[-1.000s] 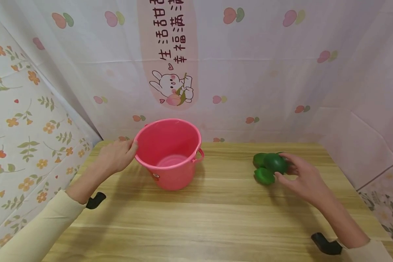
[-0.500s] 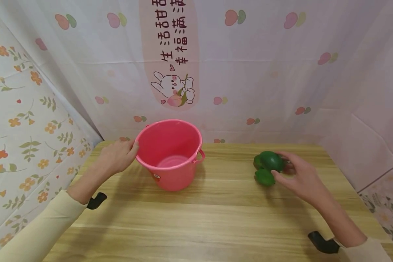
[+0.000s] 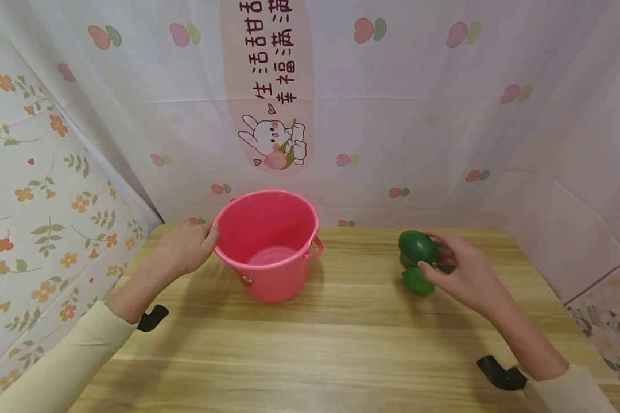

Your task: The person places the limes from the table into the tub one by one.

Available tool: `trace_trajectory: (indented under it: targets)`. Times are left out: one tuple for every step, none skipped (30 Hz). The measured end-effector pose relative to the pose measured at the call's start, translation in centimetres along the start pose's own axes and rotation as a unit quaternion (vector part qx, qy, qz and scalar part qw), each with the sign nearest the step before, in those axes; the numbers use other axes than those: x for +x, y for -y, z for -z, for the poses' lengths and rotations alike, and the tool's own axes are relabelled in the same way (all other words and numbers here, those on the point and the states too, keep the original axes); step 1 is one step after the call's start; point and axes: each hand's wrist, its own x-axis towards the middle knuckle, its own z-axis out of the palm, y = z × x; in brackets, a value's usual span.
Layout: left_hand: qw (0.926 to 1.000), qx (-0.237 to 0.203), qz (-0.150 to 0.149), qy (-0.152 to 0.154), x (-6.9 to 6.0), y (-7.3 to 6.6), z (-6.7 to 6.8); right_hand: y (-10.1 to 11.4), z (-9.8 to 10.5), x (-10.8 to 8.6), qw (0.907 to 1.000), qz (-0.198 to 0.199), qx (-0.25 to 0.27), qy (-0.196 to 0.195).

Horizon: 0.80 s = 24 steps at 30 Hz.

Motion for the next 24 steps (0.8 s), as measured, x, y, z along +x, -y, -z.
trace_trajectory:
  targets:
    - [1.0,0.0,0.0,-0.001,0.0,0.0,0.0,0.1,0.0,0.1,1.0,-0.001,-0.002,0.0]
    - [1.0,-0.001,-0.001,-0.002,0.0,0.0,0.0,0.3,0.0,0.2,1.0,-0.001,-0.006,0.001]
    - [1.0,-0.002,-0.001,-0.002,0.0,0.0,-0.1,0.4,0.0,0.3,1.0,0.0,-0.008,0.001]
    - [1.0,-0.003,-0.001,-0.001,0.0,0.0,-0.1,0.5,-0.1,0.4,1.0,0.001,-0.008,0.001]
    - [1.0,-0.003,-0.001,-0.001,0.0,0.0,-0.1,0.6,-0.1,0.5,1.0,-0.001,-0.005,0.001]
    - [1.0,-0.002,-0.001,-0.003,0.0,0.0,-0.1,0.7,-0.1,0.6,1.0,0.001,-0.004,0.001]
    - [1.0,-0.003,-0.002,-0.003,0.0,0.0,-0.1,0.8,-0.1,0.7,1.0,0.001,0.001,0.0]
    - [1.0,-0.003,-0.002,-0.003,0.0,0.0,-0.1,0.9,-0.1,0.8,1.0,0.004,0.0,0.0]
    - [1.0,-0.003,-0.002,-0.003,0.0,0.0,-0.1,1.0,-0.1,0.9,1.0,0.006,0.002,0.0]
    - [1.0,-0.003,-0.003,-0.004,0.0,0.0,-0.1,1.1,-0.1,1.0,1.0,0.004,0.007,-0.001]
    - [1.0,-0.002,-0.004,-0.005,-0.1,0.0,-0.1,1.2,-0.1,1.0,0.9999,0.003,0.012,-0.002]
    - [1.0,-0.001,-0.004,-0.006,-0.1,0.0,-0.1,1.3,-0.2,1.1,0.9999,0.005,0.013,-0.002]
    - [1.0,-0.001,-0.004,-0.006,-0.1,0.0,-0.1,1.4,-0.2,1.2,0.9999,0.004,0.016,-0.003]
    - [1.0,0.0,-0.004,-0.007,-0.1,0.0,-0.1,1.5,-0.2,1.3,0.9999,0.006,0.015,-0.004]
    - [1.0,0.003,-0.005,-0.007,-0.1,0.1,-0.1,1.6,-0.3,1.4,0.9998,0.007,0.018,-0.005]
    - [0.9999,0.006,-0.006,-0.008,0.0,0.1,-0.1,1.6,-0.3,1.5,0.9997,0.01,0.021,-0.007]
    - [0.9999,0.009,-0.006,-0.009,0.0,0.1,-0.1,1.7,-0.4,1.6,0.9997,0.016,0.019,-0.008]
    - [0.9999,0.011,-0.006,-0.009,0.0,0.1,-0.1,1.7,-0.5,1.7,0.9995,0.023,0.017,-0.01]
    - [0.9999,0.012,-0.006,-0.009,0.0,0.1,-0.1,1.7,-0.5,1.8,0.9993,0.03,0.015,-0.012]
    - [0.9998,0.013,-0.007,-0.009,0.0,0.1,-0.1,1.7,-0.6,2.0,0.9991,0.038,0.014,-0.015]
    - [0.9998,0.014,-0.007,-0.008,0.0,0.1,0.0,1.8,-0.7,2.1,0.9988,0.045,0.013,-0.016]
    - [0.9999,0.014,-0.007,-0.008,0.0,0.1,0.0,1.8,-0.8,2.2,0.9985,0.049,0.012,-0.018]
    - [0.9999,0.013,-0.006,-0.007,0.0,0.1,0.0,1.9,-0.8,2.3,0.9984,0.053,0.009,-0.019]
    - [0.9999,0.012,-0.006,-0.007,0.0,0.1,0.0,2.0,-0.9,2.5,0.9983,0.055,0.009,-0.019]
